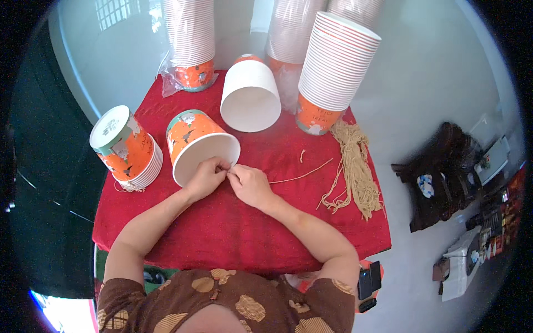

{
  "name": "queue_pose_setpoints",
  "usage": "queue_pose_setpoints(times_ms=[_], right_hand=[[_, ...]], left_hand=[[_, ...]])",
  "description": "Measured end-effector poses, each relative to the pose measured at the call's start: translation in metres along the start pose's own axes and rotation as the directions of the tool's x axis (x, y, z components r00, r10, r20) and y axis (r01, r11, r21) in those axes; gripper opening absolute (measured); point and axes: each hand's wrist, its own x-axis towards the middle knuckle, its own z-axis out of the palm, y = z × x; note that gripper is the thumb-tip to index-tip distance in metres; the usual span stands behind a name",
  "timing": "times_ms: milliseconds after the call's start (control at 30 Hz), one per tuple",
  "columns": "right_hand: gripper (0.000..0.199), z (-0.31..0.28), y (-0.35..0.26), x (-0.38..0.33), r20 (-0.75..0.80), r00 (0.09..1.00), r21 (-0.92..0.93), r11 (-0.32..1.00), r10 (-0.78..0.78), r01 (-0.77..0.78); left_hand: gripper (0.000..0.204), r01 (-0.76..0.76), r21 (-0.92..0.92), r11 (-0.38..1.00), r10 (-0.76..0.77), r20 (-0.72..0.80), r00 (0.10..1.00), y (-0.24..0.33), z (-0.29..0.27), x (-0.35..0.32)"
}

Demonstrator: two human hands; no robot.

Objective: Attaching strings to paper cups and stacking them for packaging.

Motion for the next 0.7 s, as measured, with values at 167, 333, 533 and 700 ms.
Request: queue_pose_setpoints(times_ms=[167,333,533,700], right_hand=[[0.013,0.006,0.000,0.000,-0.034,0.991,0.180,0.976,0.130,-0.122],[0.009,0.008,0.001,-0.003,-0.118,0.992,0.181,0.983,0.045,-0.023],[0.008,0.005,-0.001,-0.004,-0.113,0.994,0.153,0.988,-0.002,0.019],[0.005,0.001,-0.007,-0.004,-0.123,0.992,0.135,0.989,-0.039,0.055]], left_hand=[[0.014,-0.029,-0.011,1.000,0.029,-0.029,0.999,0.002,0.001,-0.006],[0.012,-0.023,-0.006,1.000,0.022,-0.037,0.999,0.011,0.004,-0.011],[0.014,-0.060,0.001,0.998,0.060,-0.093,0.994,0.012,0.008,-0.011],[0.009,-0.143,0.013,0.990,0.144,-0.128,0.981,0.012,0.007,-0.009]])
